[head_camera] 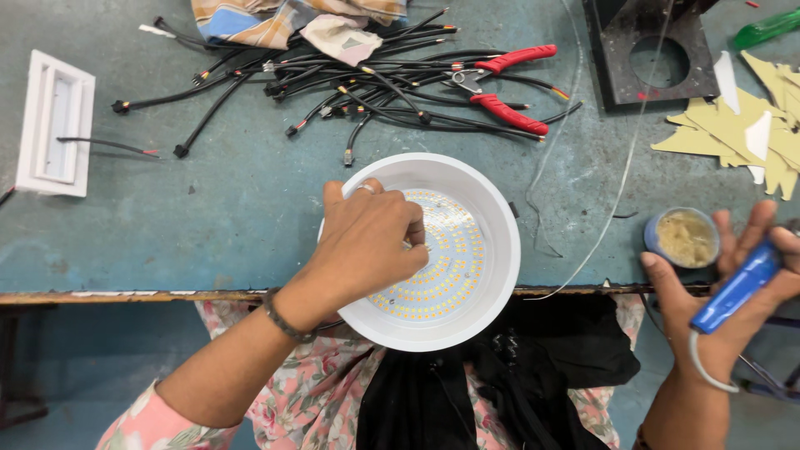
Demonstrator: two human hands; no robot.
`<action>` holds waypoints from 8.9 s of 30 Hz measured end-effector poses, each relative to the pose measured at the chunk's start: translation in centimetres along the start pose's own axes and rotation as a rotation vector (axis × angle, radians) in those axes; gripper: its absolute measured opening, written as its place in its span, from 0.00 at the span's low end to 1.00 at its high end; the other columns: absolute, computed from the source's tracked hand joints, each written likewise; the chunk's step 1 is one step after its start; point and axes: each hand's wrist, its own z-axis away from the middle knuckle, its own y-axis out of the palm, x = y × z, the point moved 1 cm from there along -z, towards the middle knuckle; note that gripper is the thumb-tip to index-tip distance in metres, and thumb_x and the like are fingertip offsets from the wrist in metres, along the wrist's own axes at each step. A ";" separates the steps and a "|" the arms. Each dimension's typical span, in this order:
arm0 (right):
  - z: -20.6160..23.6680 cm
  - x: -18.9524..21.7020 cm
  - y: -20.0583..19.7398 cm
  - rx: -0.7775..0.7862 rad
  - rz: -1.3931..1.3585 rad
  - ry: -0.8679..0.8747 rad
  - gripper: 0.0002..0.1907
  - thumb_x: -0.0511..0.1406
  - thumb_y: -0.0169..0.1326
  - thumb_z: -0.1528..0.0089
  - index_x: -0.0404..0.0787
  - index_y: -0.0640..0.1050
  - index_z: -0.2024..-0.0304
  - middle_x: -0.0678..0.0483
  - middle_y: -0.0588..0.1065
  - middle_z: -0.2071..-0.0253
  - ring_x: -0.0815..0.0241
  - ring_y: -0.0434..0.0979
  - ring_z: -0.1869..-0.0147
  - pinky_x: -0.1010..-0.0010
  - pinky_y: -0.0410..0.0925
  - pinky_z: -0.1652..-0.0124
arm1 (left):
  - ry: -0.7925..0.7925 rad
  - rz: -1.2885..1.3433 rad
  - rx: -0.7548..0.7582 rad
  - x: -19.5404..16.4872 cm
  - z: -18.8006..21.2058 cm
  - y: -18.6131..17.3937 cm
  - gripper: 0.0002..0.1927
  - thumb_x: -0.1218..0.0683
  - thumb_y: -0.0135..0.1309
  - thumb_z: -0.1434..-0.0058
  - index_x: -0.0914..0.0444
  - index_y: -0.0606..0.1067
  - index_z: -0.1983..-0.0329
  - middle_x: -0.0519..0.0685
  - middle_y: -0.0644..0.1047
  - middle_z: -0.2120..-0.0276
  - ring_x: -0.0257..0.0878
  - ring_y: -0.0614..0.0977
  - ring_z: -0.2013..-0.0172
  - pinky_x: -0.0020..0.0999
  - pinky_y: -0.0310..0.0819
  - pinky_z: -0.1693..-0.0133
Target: The person solders wires onto the LED circuit board inside a round ceiling light fixture. They hold the LED panel steady with one hand, dip the iron tip into a flux tin, apply solder wire, and touch the hot iron to connection points on the board, repeating across multiple points while occasionally repositioning the fixture.
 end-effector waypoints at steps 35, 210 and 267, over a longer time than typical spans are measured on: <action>1.9 6.0 -3.9 -0.222 -0.422 0.231 0.10 0.32 0.56 0.37 0.26 0.76 0.64 0.49 0.75 0.72 0.70 0.69 0.80 0.84 0.61 0.78 | -0.054 -0.114 0.012 -1.3 0.3 -0.9 0.09 0.47 0.59 0.54 0.55 0.83 0.74 0.42 0.81 0.72 0.43 0.77 0.59 0.53 0.55 0.54; -3.1 13.7 11.9 0.165 -0.747 -0.002 0.13 0.28 0.48 0.24 0.39 0.63 0.38 0.39 0.72 0.32 0.49 0.74 0.29 0.61 0.69 0.31 | 0.243 0.108 -0.334 2.2 3.4 -0.2 0.06 0.55 0.61 0.42 0.61 0.81 0.71 0.48 0.80 0.69 0.48 0.79 0.59 0.54 0.58 0.46; -2.9 13.3 12.3 0.107 -0.645 -0.047 0.13 0.28 0.50 0.28 0.40 0.64 0.43 0.40 0.78 0.40 0.58 0.80 0.38 0.71 0.73 0.43 | 0.624 -0.595 -0.322 2.5 2.6 -2.6 0.05 0.54 0.56 0.39 0.57 0.75 0.70 0.43 0.73 0.71 0.40 0.79 0.57 0.56 0.53 0.35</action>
